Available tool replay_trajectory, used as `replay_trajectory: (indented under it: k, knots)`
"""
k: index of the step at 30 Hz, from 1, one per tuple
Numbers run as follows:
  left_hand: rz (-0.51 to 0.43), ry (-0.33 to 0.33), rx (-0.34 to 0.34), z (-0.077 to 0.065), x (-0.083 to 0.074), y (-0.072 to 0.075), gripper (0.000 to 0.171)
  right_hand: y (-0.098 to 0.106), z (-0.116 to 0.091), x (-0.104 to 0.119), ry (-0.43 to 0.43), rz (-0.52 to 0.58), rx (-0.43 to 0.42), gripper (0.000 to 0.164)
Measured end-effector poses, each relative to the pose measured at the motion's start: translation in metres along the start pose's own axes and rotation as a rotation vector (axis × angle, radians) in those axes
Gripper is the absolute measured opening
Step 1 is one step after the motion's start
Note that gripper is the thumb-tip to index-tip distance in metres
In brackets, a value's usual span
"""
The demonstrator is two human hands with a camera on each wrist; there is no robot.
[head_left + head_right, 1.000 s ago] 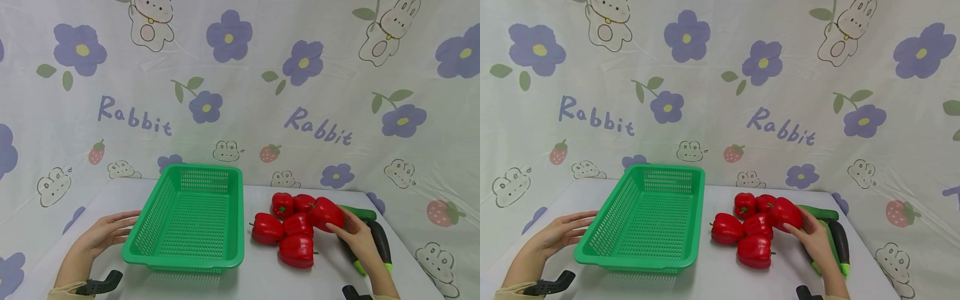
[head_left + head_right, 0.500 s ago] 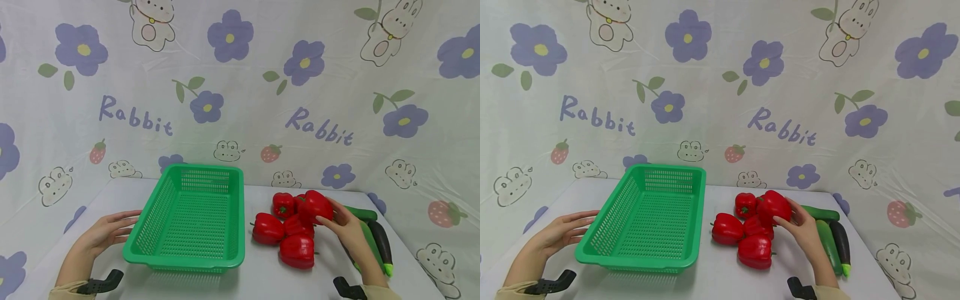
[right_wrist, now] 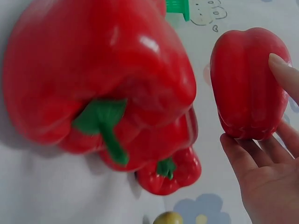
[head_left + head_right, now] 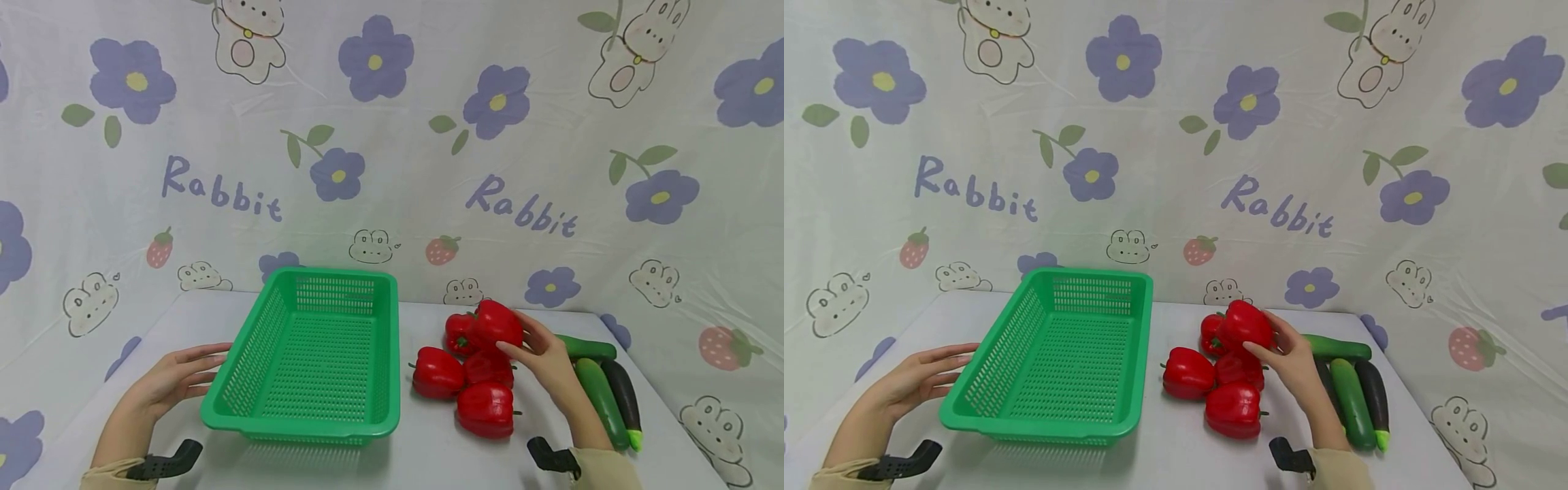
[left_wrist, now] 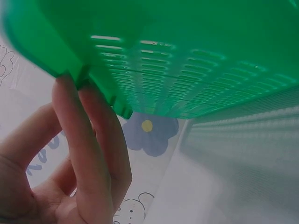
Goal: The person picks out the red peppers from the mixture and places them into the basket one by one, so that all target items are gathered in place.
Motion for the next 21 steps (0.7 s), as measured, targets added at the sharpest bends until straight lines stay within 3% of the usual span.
replay_trajectory:
  k: [21]
  knots:
    - [0.007, -0.003, 0.001, 0.000, 0.000, -0.001, 0.038, -0.030, 0.026, 0.025, 0.057, 0.053, 0.076, 0.075]
Point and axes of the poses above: each hand's wrist, its own z-axis towards the middle knuckle, its own y-axis out of the back of the hand, x = y × z, the point moved 1 cm from there along z, towards the middle knuckle
